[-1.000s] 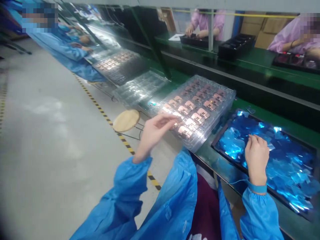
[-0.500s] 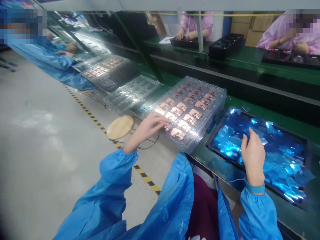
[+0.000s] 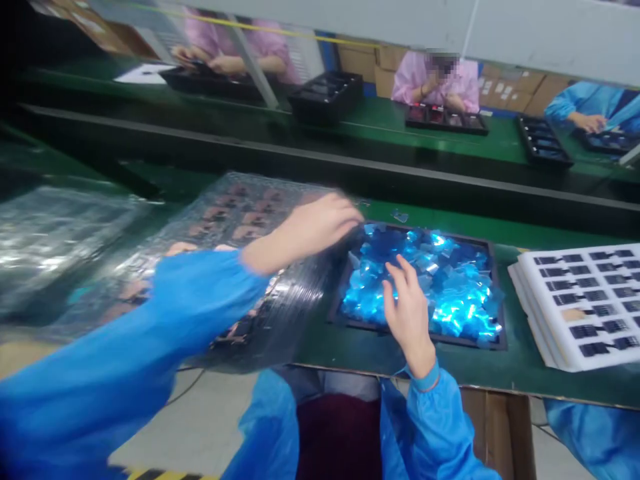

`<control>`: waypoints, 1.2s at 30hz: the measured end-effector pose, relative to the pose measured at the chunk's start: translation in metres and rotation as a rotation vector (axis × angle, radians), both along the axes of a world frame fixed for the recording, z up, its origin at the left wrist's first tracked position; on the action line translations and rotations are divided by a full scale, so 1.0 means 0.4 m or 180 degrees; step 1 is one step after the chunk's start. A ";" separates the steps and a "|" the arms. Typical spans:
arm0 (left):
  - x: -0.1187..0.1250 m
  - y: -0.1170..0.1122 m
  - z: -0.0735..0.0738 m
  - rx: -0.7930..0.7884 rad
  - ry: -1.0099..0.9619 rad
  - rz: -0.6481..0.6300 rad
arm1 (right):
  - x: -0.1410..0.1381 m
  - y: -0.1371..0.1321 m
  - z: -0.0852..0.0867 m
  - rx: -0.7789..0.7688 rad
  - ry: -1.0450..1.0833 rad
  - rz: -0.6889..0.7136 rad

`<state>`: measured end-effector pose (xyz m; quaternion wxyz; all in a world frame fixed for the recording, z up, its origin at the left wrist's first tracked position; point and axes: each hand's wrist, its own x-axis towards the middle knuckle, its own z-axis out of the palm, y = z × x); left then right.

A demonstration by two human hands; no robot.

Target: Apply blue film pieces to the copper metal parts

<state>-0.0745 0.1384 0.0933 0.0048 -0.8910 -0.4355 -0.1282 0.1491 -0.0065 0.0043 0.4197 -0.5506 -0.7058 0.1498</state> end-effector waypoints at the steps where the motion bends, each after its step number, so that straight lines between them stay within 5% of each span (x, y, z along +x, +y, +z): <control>1: 0.069 0.080 -0.023 -0.0256 0.0162 -0.0092 | -0.001 -0.009 0.003 -0.0009 0.0050 0.0011; 5: 0.265 0.303 -0.134 -0.0798 0.0215 -0.0042 | 0.007 -0.048 0.011 -0.0073 0.0110 0.0123; 10: 0.310 0.388 -0.228 -0.1202 -0.0081 -0.0011 | 0.045 -0.071 0.015 -0.0150 0.0074 -0.0019; 14: 0.293 0.397 -0.243 -0.1507 -0.0529 0.0166 | 0.070 -0.066 0.022 -0.0104 0.0196 -0.0156; 18: 0.289 0.370 -0.197 -0.1805 -0.1263 0.0479 | 0.083 -0.059 0.023 -0.0017 0.0297 -0.0120; 23: 0.265 0.223 -0.091 -0.2439 -0.2407 0.0603 | 0.080 -0.032 0.039 0.0110 0.0800 -0.0248; 29: 0.198 -0.154 0.017 -0.3173 -0.4241 0.0404 | 0.013 -0.009 0.097 -0.0220 0.1889 -0.0133; 32: 0.174 -0.310 0.033 -0.2791 -0.4906 0.0540 | -0.022 -0.030 0.116 -0.0311 0.1999 0.0083; 36: 0.157 -0.422 -0.006 -0.1897 -0.5322 0.1061 | -0.047 -0.067 0.124 -0.0442 0.1919 0.0459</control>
